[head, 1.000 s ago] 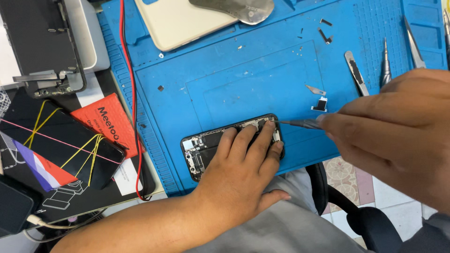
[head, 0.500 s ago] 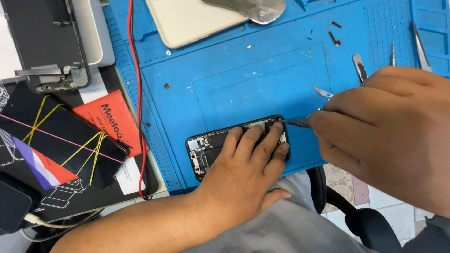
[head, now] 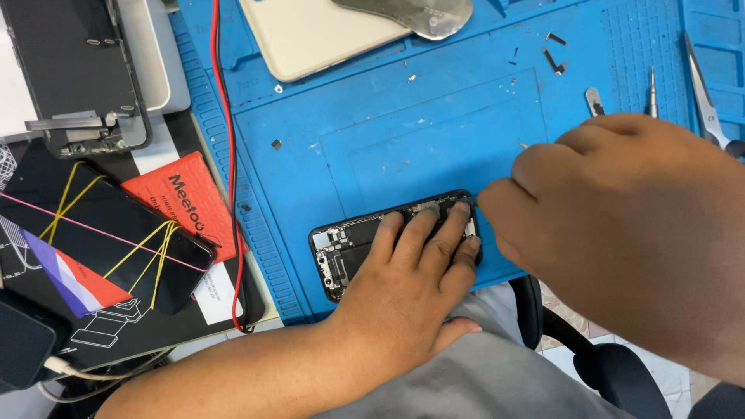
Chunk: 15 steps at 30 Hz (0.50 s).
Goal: The person uses a precision screwdriver to remove screws from a disassembled smartphone placed on a blue work mat. The person then uses a metal spudger to pry and lift internal components and ribbon cables while working on the phone's motherboard area.
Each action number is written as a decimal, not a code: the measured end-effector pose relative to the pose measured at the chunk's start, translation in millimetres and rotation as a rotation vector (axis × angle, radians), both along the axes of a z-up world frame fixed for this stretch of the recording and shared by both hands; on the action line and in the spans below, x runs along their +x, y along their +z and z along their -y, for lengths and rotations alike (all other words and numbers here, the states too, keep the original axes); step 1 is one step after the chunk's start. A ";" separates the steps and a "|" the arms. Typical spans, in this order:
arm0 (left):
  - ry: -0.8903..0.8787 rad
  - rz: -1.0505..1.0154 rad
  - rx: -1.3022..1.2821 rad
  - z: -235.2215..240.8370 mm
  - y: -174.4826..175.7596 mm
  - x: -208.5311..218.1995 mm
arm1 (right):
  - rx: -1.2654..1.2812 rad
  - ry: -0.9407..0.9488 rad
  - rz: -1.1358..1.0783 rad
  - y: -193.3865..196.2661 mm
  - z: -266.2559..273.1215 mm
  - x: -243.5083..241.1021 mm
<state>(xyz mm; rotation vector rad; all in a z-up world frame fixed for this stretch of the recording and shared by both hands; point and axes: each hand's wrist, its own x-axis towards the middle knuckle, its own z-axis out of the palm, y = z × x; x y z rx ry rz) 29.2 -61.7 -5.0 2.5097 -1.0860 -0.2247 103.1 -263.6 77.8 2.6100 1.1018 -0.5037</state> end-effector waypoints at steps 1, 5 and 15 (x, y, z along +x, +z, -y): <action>0.001 -0.001 0.005 0.6 -0.2 0.0 | -0.087 0.021 -0.008 -0.3 -2.8 -0.4; -0.008 -0.003 0.022 -0.1 -0.9 -0.2 | -0.037 0.079 0.015 2.3 -10.8 1.3; -0.003 -0.009 0.013 1.3 0.4 -0.2 | -0.191 0.166 -0.096 17.2 -28.1 13.2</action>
